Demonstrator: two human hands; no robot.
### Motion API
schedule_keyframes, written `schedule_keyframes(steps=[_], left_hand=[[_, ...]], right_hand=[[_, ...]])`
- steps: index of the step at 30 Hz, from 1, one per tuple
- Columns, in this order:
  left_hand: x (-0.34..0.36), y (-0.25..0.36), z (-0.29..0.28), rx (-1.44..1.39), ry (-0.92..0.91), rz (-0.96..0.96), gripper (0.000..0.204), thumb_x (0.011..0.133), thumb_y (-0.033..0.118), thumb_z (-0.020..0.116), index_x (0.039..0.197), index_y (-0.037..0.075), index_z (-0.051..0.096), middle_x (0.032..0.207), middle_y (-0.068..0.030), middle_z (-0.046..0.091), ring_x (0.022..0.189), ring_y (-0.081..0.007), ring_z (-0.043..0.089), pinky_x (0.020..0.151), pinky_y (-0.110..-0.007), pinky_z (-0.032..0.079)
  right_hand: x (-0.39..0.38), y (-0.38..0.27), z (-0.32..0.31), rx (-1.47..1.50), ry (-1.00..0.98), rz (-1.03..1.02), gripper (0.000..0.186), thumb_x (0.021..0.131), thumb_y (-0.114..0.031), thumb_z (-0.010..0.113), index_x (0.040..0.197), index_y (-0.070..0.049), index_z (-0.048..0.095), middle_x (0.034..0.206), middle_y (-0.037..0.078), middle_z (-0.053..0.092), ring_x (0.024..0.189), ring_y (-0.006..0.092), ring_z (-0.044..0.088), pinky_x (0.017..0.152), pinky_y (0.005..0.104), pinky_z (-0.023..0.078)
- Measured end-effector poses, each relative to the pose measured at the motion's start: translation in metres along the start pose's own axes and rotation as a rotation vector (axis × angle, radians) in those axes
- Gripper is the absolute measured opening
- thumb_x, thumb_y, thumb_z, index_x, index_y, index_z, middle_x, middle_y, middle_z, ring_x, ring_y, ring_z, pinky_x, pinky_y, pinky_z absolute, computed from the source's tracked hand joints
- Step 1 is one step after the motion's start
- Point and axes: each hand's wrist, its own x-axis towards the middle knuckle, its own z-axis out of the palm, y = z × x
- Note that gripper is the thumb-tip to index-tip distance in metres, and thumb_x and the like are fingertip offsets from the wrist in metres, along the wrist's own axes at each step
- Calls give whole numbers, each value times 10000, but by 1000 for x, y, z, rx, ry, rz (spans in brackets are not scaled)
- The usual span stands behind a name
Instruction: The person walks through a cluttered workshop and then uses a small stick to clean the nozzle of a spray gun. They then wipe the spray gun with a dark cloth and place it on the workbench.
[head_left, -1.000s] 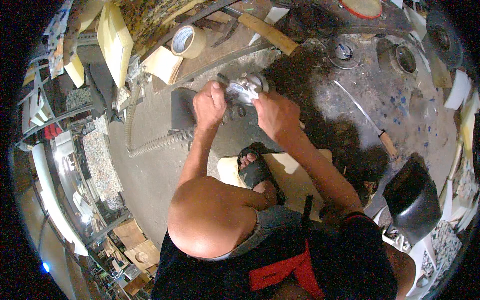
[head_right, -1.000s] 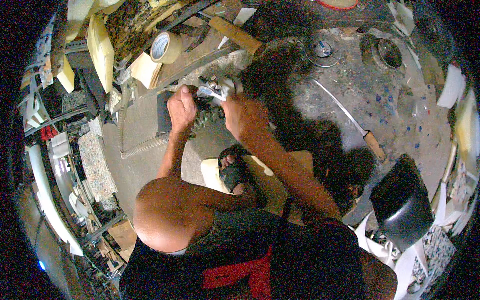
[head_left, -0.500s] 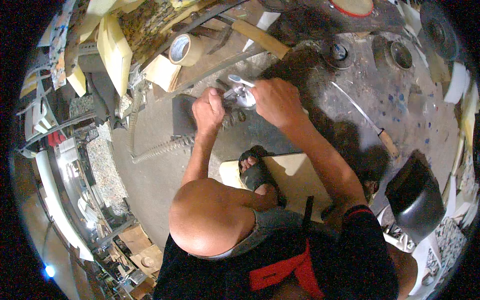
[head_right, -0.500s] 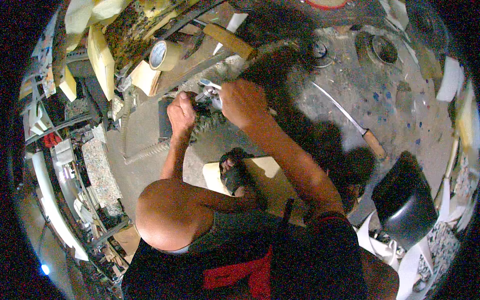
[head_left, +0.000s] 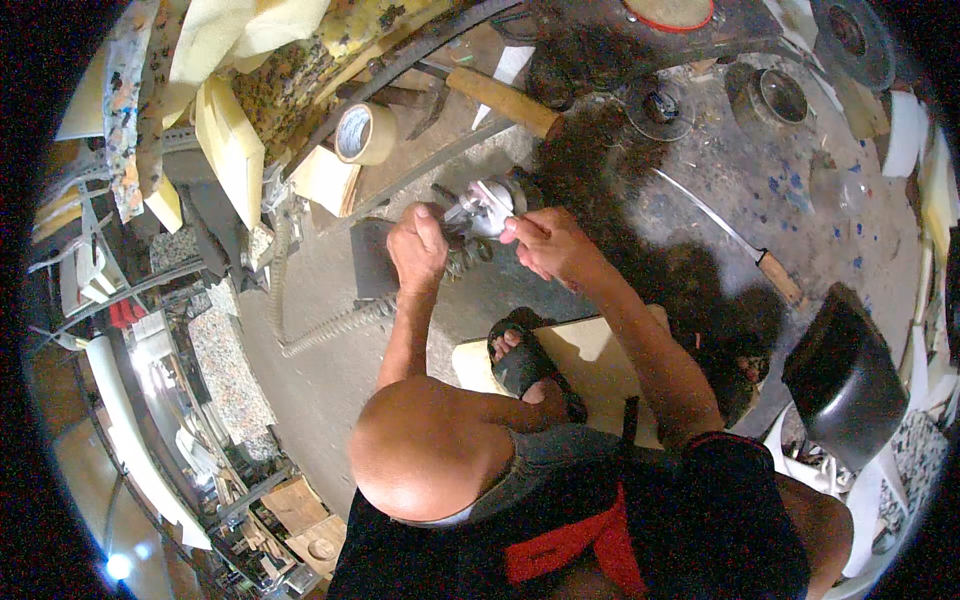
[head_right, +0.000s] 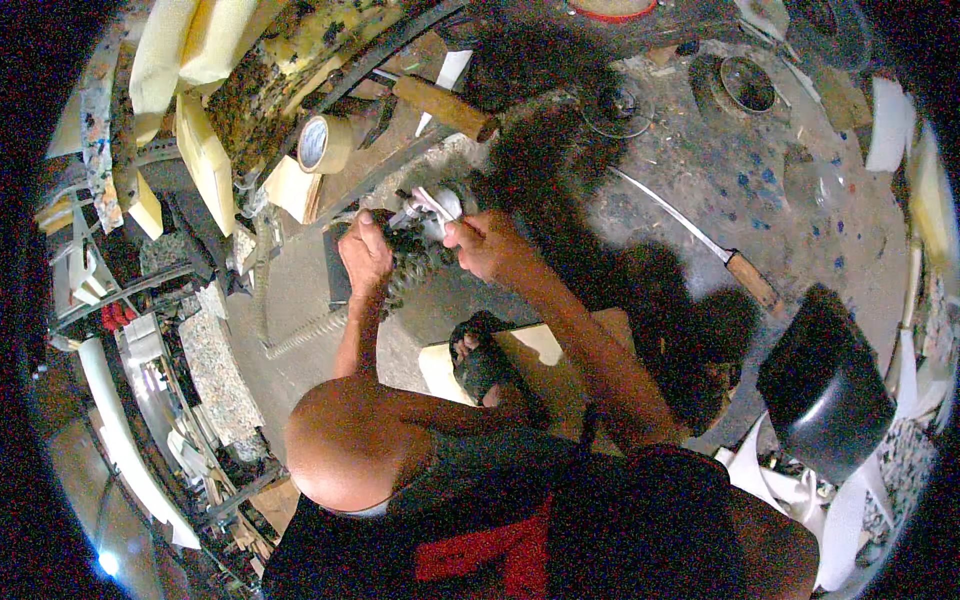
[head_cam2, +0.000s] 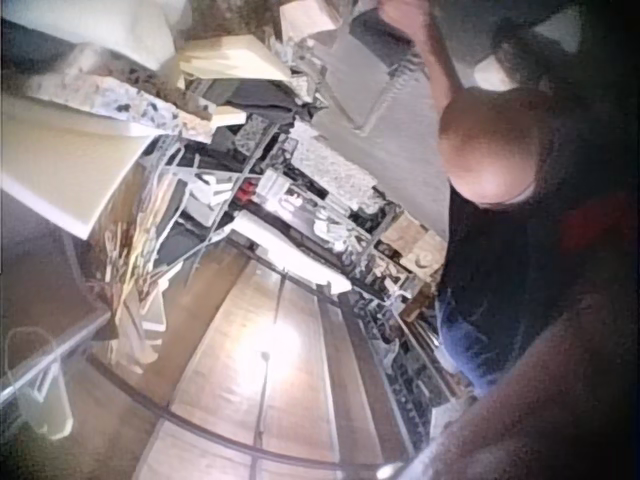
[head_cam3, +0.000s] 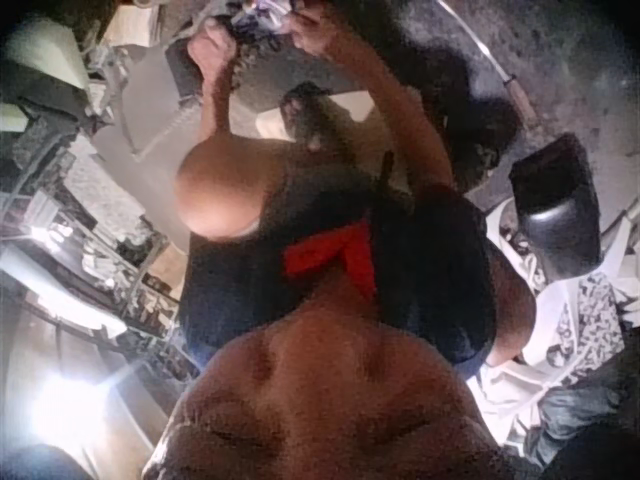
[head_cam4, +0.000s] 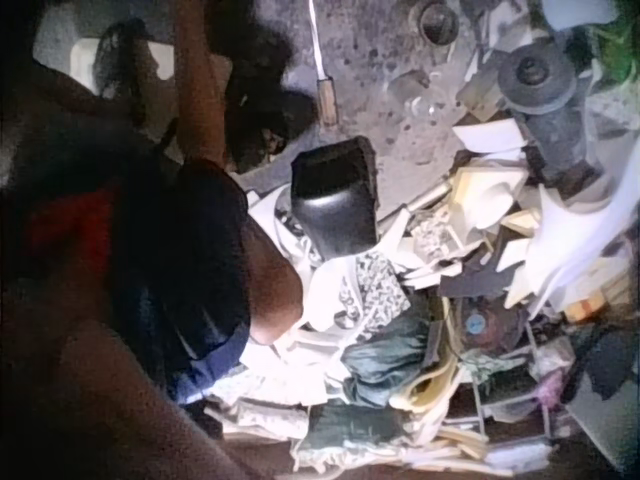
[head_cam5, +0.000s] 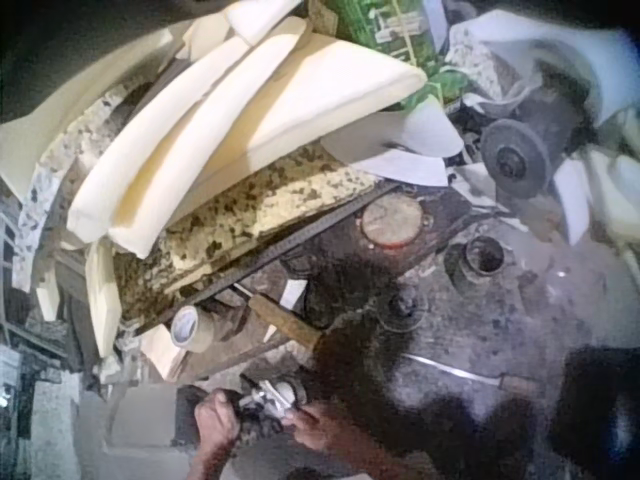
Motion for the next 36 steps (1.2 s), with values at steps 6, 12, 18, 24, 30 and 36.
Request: schedule_keyframes(steps=[6,12,18,24,30,36], left_hand=[[0,5,-1,-60,13,36,415,952,290,349,784,16,612,691,-214,589,655,-418,586,611,-460,453],[0,0,-4,-66,1,62,381,952,313,382,824,21,591,738,-234,590,716,-449,575,632,-482,447],[0,-5,-11,-106,-66,90,303,915,329,484,892,34,549,803,-232,588,758,-453,574,659,-506,440],[2,0,-28,-25,-98,232,366,829,370,622,1004,49,604,924,-176,607,877,-376,588,776,-462,445],[4,10,-32,-45,-90,237,383,677,277,751,977,89,603,898,-98,621,890,-310,604,778,-455,450],[7,18,-20,-146,-188,154,383,699,277,732,1031,145,594,933,-97,620,816,-314,639,665,-427,519]], right_hand=[[6,2,5,269,-127,132,375,970,-321,471,963,26,613,570,-4,456,436,82,404,390,248,321],[21,-7,8,202,21,283,367,964,-374,485,898,-30,596,619,6,476,436,92,395,378,254,319],[24,-31,-2,37,133,80,379,941,-428,524,809,-74,557,638,-12,478,442,79,407,382,239,308],[44,-43,12,-78,185,35,355,934,-358,565,738,-63,551,571,-9,480,391,79,412,340,238,297],[47,-59,9,-187,166,158,385,936,-341,563,693,-43,554,519,-1,461,346,87,370,317,244,271],[51,-67,26,-358,176,267,350,937,-323,561,728,-43,566,567,7,499,395,76,414,335,232,311]])
